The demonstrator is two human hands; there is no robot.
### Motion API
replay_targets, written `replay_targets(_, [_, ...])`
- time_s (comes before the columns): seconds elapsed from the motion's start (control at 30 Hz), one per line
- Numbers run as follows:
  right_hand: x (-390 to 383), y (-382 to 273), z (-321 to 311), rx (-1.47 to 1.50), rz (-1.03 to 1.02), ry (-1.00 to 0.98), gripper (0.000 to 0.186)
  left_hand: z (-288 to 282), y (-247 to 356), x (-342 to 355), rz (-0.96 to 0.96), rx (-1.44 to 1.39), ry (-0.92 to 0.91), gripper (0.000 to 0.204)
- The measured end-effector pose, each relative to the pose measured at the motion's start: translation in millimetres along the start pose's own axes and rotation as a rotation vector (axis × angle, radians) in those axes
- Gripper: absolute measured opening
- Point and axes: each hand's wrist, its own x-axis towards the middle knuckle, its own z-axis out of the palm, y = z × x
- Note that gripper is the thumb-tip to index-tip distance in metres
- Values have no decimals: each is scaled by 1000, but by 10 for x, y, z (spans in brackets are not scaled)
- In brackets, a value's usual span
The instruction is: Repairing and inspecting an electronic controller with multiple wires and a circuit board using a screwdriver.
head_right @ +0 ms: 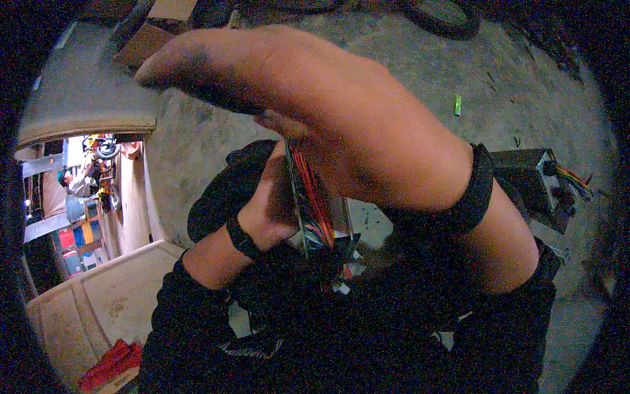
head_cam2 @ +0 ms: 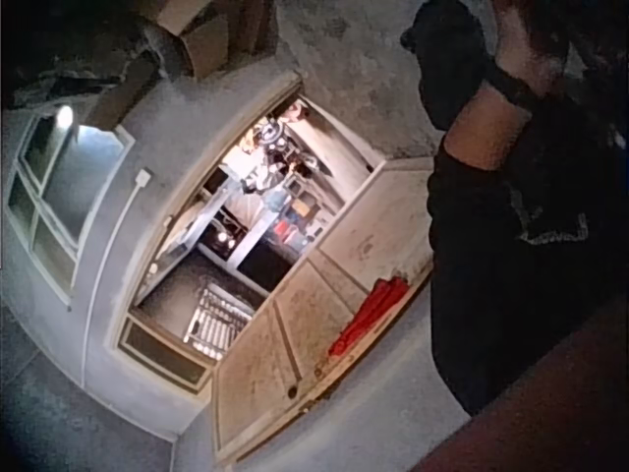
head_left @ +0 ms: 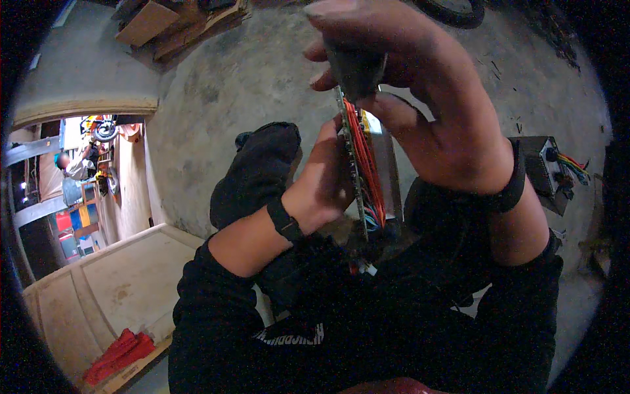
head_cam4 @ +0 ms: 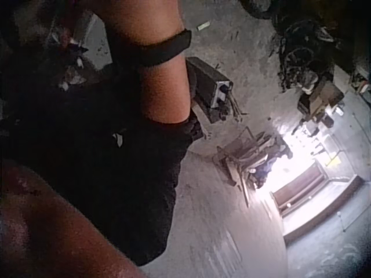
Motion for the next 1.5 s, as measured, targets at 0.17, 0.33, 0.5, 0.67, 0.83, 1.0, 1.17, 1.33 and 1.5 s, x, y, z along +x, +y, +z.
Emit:
replay_targets(0.17, [54, 29, -47, 12, -60, 5, 55, -245, -22, 47, -92, -338, -336, 45])
replay_targets(0.33, [53, 188, -103, -53, -163, -38, 58, -218, -43, 74, -113, -273, -376, 41])
replay_targets(0.5, [144, -233, -139, -439, 82, -158, 61, -129, -32, -17, -45, -143, -237, 44])
replay_targets(0.67, [71, -220, -127, -676, 61, -209, 63, 218, -10, -67, -26, -15, 92, 47])
replay_targets(0.83, [41, -179, -122, -563, 47, -31, 62, 17, -7, -43, -48, -91, -135, 46])
replay_targets(1.0, [4, -159, -90, -529, 66, 27, 66, 125, -44, 1, -8, -22, 5, 47])
replay_targets(1.17, [42, -202, -163, -554, 46, -37, 63, -81, -103, 60, 69, -113, -97, 42])
replay_targets(1.33, [12, -108, -112, -334, 139, 36, 56, -351, -86, 136, -53, -208, -272, 46])
replay_targets(1.5, [69, 1, -76, -449, -304, 74, 48, 40, -12, -15, -49, -71, 179, 52])
